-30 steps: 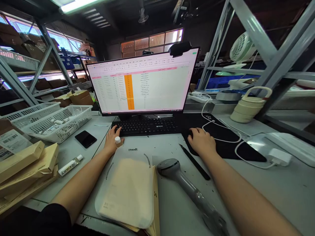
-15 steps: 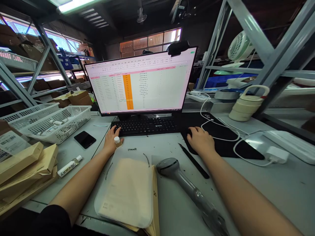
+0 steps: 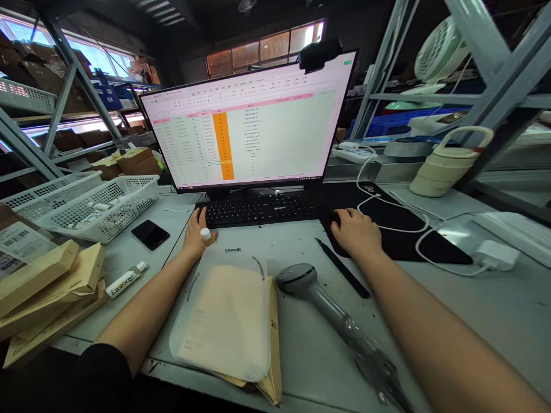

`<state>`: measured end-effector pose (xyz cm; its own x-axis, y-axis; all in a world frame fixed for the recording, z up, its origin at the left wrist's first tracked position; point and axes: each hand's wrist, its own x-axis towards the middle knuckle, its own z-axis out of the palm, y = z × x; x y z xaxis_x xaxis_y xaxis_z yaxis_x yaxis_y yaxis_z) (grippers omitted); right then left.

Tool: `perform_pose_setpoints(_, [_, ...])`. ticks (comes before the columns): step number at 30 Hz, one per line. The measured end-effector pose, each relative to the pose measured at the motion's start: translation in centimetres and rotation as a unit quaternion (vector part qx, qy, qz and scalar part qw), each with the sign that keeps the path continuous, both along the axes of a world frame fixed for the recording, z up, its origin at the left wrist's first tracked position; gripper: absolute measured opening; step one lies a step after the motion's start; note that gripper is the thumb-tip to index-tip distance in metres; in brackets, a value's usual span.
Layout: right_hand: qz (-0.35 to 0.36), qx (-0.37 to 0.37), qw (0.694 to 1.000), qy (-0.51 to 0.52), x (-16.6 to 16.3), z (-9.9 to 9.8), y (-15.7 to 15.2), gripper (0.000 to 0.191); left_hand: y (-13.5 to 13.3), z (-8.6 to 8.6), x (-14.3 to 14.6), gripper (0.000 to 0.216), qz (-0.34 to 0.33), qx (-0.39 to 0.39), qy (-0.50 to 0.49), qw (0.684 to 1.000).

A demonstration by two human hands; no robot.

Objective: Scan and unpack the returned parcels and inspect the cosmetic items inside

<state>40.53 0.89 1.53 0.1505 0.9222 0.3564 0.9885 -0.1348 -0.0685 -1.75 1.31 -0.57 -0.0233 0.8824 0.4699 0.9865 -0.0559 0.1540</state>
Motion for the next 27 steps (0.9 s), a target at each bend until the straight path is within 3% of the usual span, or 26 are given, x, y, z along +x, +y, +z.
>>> perform_pose_setpoints(6, [0.000, 0.002, 1.000, 0.002, 0.0, -0.1, 0.1, 0.053, 0.5, 0.4, 0.7, 0.078, 0.006, -0.031, 0.018, 0.999])
perform_pose_setpoints(13, [0.003, 0.006, 1.000, 0.002, 0.3, -0.3, 0.3, 0.052, 0.2, 1.2, 1.2, 0.047, -0.030, -0.051, 0.040, 0.997])
perform_pose_setpoints(19, [0.005, 0.010, 1.000, 0.001, 0.3, -0.3, 0.3, 0.052, 0.2, 0.9, 1.1, 0.065, -0.020, 0.002, -0.005, 1.000])
perform_pose_setpoints(27, [-0.013, 0.032, 0.999, -0.007, 0.7, -1.0, 0.9, 0.048, 0.7, 0.4, -0.2, 0.059, -0.010, 0.054, -0.083, 0.995])
